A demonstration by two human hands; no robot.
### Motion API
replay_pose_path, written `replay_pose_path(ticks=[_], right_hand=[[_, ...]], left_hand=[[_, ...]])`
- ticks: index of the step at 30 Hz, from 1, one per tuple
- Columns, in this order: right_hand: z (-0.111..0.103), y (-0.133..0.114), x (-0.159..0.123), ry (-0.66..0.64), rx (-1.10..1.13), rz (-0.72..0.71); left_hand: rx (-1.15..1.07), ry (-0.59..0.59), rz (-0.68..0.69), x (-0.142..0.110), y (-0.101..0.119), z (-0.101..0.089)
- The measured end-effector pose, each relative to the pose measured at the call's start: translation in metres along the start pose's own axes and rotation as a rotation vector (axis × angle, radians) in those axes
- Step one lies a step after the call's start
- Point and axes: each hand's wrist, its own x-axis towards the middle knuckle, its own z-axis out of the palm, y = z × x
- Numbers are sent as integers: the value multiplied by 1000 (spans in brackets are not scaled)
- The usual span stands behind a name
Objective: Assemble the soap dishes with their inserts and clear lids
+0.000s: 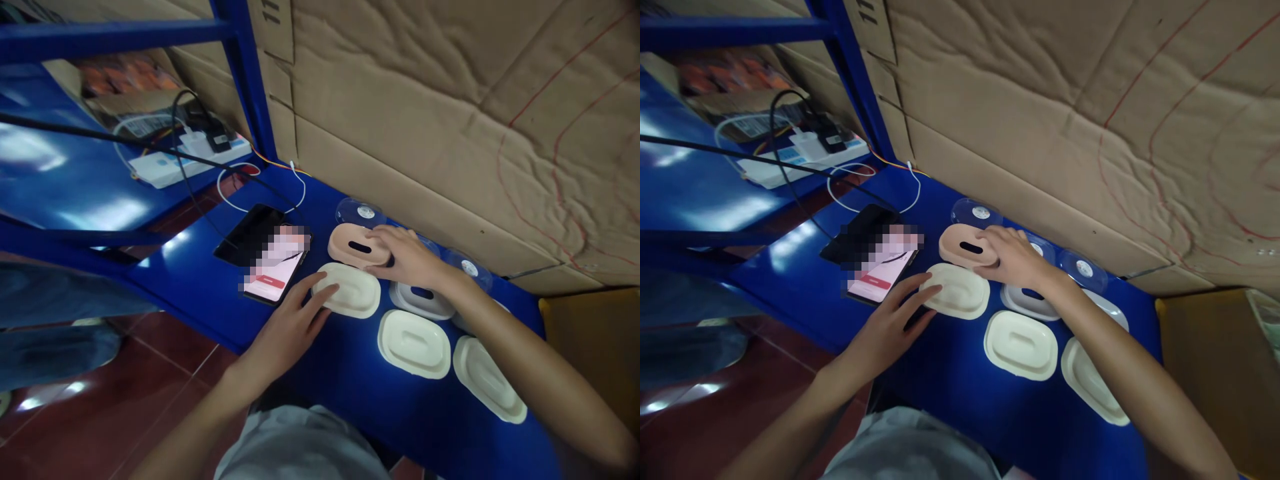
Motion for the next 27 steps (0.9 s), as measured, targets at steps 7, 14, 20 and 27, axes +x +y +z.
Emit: replay_pose_path(ticks=[7, 14, 20, 27], right_hand=[[6, -41, -52, -20, 90, -65], [14, -59, -58, -46, -18, -121], [19, -61, -62, -11, -201, -195], [25, -69, -70, 20, -408, -268]], left_hand=[[-86, 80, -32, 2, 1, -2], [-40, 85, 32, 2, -3, -1], [-10, 110, 64, 1, -4, 1], [48, 84, 72, 1, -4, 1]])
